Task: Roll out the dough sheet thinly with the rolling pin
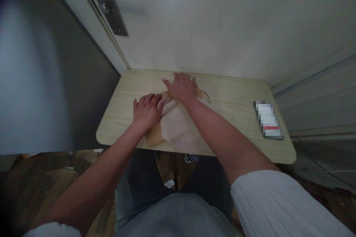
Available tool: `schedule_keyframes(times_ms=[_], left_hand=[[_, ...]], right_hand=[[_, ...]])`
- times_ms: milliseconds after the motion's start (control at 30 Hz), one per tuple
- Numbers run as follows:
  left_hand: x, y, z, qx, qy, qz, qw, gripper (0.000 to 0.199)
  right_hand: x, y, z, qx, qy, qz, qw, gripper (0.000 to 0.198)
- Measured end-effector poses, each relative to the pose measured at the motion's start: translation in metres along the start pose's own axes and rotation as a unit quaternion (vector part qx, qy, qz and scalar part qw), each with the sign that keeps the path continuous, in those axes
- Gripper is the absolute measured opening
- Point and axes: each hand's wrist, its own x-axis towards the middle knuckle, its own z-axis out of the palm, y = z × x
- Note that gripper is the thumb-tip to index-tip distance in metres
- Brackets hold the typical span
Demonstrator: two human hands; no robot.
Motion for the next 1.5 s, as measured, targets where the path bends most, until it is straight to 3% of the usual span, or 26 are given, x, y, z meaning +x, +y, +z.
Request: schedule_keyframes(times_ms=[333,800,1333,1500], left_hand=[[0.013,-0.010,0.001,0.009,0.010,-0.003,1.000,0.045],[0.014,-0.012,0.001,-0.008,0.011,-0.013,1.000,0.045],[-0.036,0.031,-0.007,0.023,-0.016,0.029,0.999,0.057],[-0.053,0.042,-0.002,0.016,0.001,0.052,0.999,0.060]], right_hand=[[0.018,-0.008,0.013,0.013,0.042,0.011,0.999,0.081],[0.022,-0.014,0.009,0.013,0.025,0.026,0.999,0.080],[-0.050,0.029,-0.014,-0.025,0.011,0.038,0.999,0.056],[-0.072,0.042,-0.018,-0.042,0.005,0.037,0.998,0.054]])
